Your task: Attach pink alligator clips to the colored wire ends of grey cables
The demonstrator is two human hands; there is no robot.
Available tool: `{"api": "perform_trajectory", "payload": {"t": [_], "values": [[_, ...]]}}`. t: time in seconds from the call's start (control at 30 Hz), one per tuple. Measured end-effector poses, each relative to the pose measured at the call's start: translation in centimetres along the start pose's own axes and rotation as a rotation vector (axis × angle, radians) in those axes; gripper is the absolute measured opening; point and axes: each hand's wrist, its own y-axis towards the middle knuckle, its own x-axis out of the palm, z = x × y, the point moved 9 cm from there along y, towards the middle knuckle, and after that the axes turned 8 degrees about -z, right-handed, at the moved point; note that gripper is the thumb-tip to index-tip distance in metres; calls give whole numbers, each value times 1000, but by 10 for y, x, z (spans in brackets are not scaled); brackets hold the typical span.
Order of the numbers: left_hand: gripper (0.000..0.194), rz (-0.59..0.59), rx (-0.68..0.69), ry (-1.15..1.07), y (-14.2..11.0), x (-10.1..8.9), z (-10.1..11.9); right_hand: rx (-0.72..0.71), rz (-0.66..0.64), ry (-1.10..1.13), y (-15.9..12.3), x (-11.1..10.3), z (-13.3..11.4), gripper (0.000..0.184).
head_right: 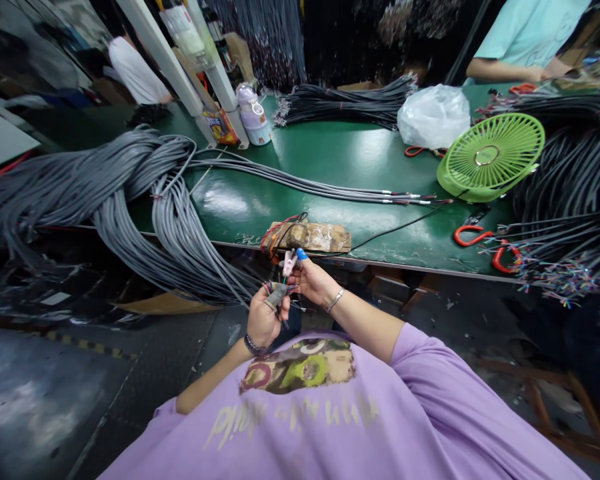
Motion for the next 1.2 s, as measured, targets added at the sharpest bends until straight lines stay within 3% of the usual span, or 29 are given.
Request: {"api": "perform_trajectory", "payload": {"t": [0.1,0.2,0.3,0.53,0.8,1.03,1.2], "values": [[36,-12,34,6,-4,2,4,56,-39,-35,-4,-1,4,54],[36,-2,66,40,-7,-1,6,90,-93,-122,-11,-2,9,44],[35,-11,77,111,-9,-4,3,47,-104,-257,-20,-2,8,37],[30,-73,93,252,-10,-4,-2,-50,-29,-556,-29,0,-4,39],[30,-67,80,245,-8,-6,-4,-93,-48,-611,-31,-1,-8,33],[27,-57,74,206,-7,-7,-7,-190,43,-581,-33,0,-9,15],[24,-199,-74,264,-5,1,-22,-196,53,-589,-36,0,-4,12]]}}
